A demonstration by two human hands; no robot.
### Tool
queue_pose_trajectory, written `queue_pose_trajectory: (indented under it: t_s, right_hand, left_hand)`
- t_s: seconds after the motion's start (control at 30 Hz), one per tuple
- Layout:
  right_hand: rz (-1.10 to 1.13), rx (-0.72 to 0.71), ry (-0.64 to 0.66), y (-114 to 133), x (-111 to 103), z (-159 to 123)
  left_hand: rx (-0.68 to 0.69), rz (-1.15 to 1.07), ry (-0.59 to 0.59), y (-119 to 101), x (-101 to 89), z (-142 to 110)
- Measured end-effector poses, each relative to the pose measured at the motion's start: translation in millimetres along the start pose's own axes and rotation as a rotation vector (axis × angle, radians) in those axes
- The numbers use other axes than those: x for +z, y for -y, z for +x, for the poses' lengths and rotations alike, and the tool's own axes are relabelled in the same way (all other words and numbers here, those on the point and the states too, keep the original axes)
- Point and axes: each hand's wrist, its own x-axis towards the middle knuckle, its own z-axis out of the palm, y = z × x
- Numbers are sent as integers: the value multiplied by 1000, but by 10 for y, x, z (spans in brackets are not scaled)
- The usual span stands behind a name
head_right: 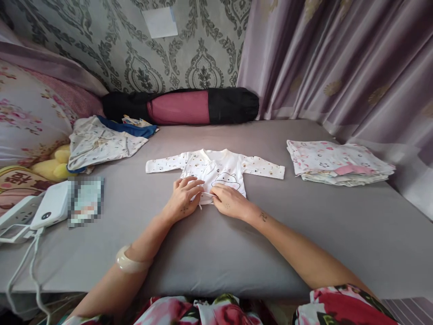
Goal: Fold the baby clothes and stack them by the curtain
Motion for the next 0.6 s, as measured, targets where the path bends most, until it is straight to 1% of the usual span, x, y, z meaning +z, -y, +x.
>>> queue_pose_trajectory:
  t_s: [0.13, 0.17, 0.2, 0.23, 0.3, 0.33, 0.37, 0.4, 0.47, 0.5, 0.57, 0.6]
  right_hand:
    - [100, -38, 154, -32, -94, -29]
    - [111, -30, 166, -60, -112, -21]
    - [102, -7, 143, -95, -122, -8]
    - [74, 24, 87, -135, -122, 11]
    - [-19, 93, -85, -216, -83, 53]
    - [-74, 113, -164, -254, -43, 73]
    - [-129, 123, -214, -289, 10, 89]
    - [-181, 127, -233, -321, 70, 101]
    - [-269, 139, -209, -388, 195, 110]
    - [-304, 152, -188, -426, 246, 110]
    - [-365, 203, -163, -521, 296, 103]
    - [-392, 240, -162, -576, 288, 101]
  left_hand:
    - [10, 6, 55, -52, -91, 15]
    - [3, 15, 71, -72, -113, 34]
    - [-9, 32, 85, -98, -130, 63]
    - [-25, 56, 100, -128, -141, 103]
    - [-60, 112, 126, -198, -127, 208]
    - [-67, 134, 139, -233, -98, 268]
    - [-59, 146, 151, -266, -54, 328]
    - [-39, 148, 161, -291, 5, 384]
    - [-9, 132, 178, -315, 149, 470]
    - [-20, 125, 186, -312, 225, 495]
    - [-91, 132, 212, -283, 354, 513]
    - [-131, 143, 231, -262, 399, 509]
